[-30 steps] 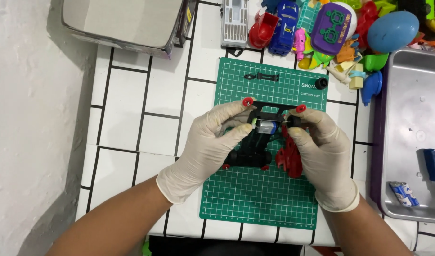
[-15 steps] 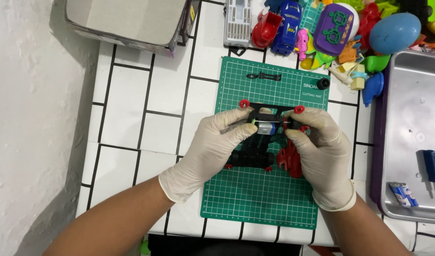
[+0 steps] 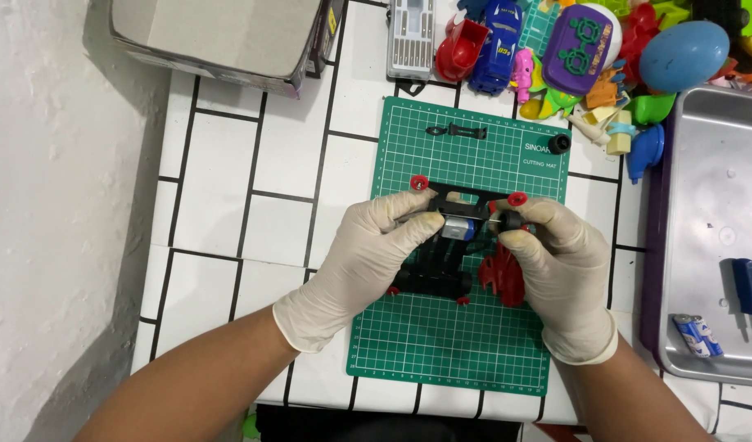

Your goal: Assembling a Mini 4WD toy car chassis by installing the motor, gears, and battery contacts

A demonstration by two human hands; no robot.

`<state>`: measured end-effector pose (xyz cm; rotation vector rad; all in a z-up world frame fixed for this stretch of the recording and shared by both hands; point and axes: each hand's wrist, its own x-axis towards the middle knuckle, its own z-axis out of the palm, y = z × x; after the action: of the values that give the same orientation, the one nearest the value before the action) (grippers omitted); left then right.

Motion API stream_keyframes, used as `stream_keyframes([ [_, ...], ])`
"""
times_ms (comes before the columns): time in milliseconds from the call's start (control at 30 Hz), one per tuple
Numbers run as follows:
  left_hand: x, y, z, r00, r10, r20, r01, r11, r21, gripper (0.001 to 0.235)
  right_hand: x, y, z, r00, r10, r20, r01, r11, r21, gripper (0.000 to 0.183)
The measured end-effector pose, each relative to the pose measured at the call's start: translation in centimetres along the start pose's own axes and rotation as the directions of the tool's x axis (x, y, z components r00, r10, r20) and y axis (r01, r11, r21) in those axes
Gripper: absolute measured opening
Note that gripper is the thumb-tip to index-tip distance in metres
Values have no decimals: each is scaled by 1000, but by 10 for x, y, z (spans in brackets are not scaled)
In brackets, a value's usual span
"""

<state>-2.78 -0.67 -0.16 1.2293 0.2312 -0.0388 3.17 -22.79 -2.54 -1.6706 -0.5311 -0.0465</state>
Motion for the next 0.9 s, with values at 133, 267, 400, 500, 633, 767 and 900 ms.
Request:
stream_keyframes([
  [133,1,1,-2,1000,-1,-2,1,1000,21,28,6,-13,4,999,-47,19,48,997,-54,30],
  [267,3,-2,-2,1000,-11,-5,11,1000,23,29,9,-24,7,992,-125,31,128,984,-127,35],
  [400,2,-3,-3,1000,-14,-6,14,999,41,30,2,-6,-3,997,-79,13,80,995,-66,32],
  [500,1,-4,-3,1000,-4,2,4,999,50,31,0,1,0,1000,-24,1,24,1000,-17,28],
  [633,3,-5,-5,1000,-19,-4,19,999,27,31,8,-25,9,996,-81,24,83,991,-109,32],
  [767,4,-7,-3,1000,-21,3,21,1000,21,30,3,-16,5,998,-58,31,60,996,-67,31],
  [900,4,-6,-3,1000,-23,11,23,1000,13,29,3,-21,6,999,-44,25,46,995,-89,33],
])
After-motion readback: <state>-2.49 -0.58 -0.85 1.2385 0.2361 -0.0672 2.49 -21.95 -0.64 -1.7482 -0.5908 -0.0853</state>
